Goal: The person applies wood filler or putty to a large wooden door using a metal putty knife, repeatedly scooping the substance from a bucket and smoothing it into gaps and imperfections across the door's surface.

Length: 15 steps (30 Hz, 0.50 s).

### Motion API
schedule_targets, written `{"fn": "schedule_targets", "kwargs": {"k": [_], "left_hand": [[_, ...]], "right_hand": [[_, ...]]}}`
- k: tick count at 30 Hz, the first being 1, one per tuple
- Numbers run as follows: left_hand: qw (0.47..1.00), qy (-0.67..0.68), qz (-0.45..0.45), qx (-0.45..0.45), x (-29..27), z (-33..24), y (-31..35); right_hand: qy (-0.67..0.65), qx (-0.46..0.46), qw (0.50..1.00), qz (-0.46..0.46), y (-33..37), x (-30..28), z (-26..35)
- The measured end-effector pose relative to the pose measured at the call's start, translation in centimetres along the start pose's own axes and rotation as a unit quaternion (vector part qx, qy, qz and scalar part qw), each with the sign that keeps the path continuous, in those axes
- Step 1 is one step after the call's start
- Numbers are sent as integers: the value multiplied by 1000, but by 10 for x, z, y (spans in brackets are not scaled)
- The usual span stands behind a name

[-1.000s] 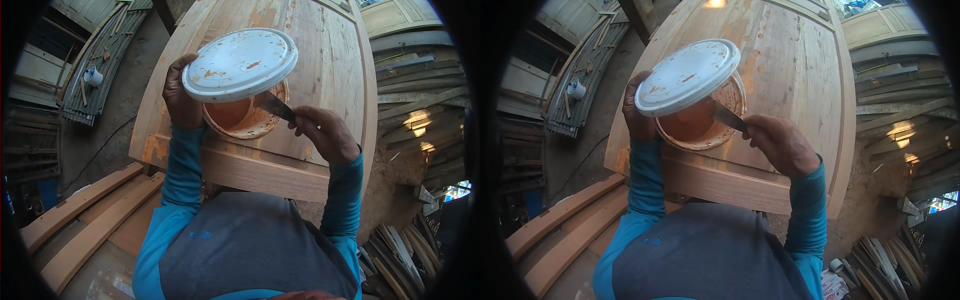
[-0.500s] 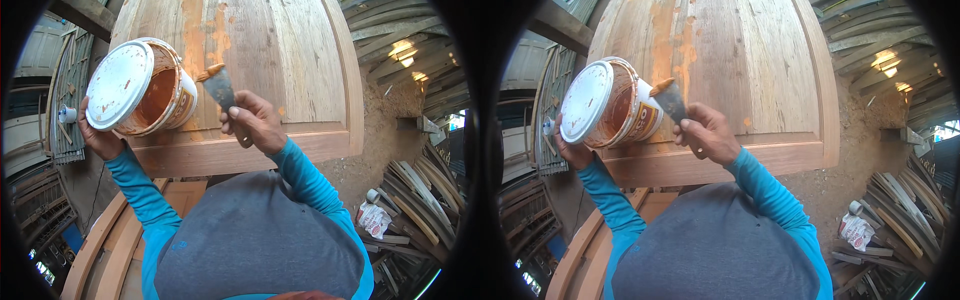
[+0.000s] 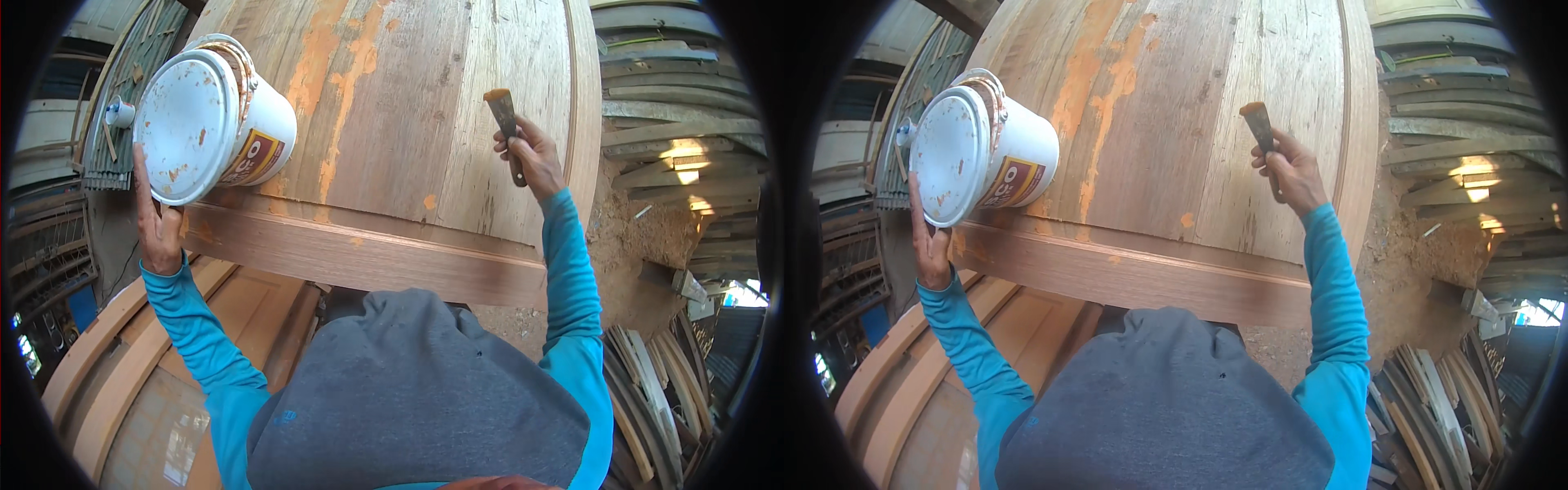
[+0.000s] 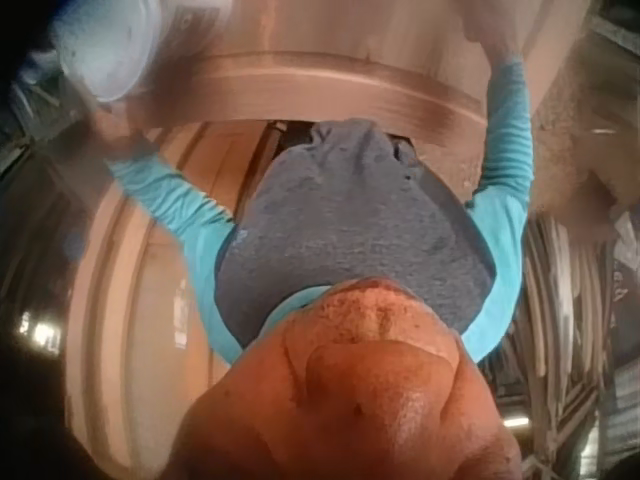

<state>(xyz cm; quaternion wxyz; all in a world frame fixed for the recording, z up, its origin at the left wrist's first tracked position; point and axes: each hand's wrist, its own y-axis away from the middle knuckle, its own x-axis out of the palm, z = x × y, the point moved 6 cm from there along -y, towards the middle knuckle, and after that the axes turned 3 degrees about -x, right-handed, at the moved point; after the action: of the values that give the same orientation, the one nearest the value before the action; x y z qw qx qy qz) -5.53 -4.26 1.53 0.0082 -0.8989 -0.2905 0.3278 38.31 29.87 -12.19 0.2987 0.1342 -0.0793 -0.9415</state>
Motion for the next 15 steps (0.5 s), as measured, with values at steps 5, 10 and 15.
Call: {"fn": "schedule_targets", "kwargs": {"k": [5,10,15], "left_hand": [[991,100,-93,-10,8,11,8],[957,182,-222,-41,18,21,29],[934,152,-309,-91,20,29,68]], "right_hand": [[315,-133,937,68,-75,-11,20],[598,-258,746,135,-104,8,33],[668,-252,678,177,-93,12,60]]}}
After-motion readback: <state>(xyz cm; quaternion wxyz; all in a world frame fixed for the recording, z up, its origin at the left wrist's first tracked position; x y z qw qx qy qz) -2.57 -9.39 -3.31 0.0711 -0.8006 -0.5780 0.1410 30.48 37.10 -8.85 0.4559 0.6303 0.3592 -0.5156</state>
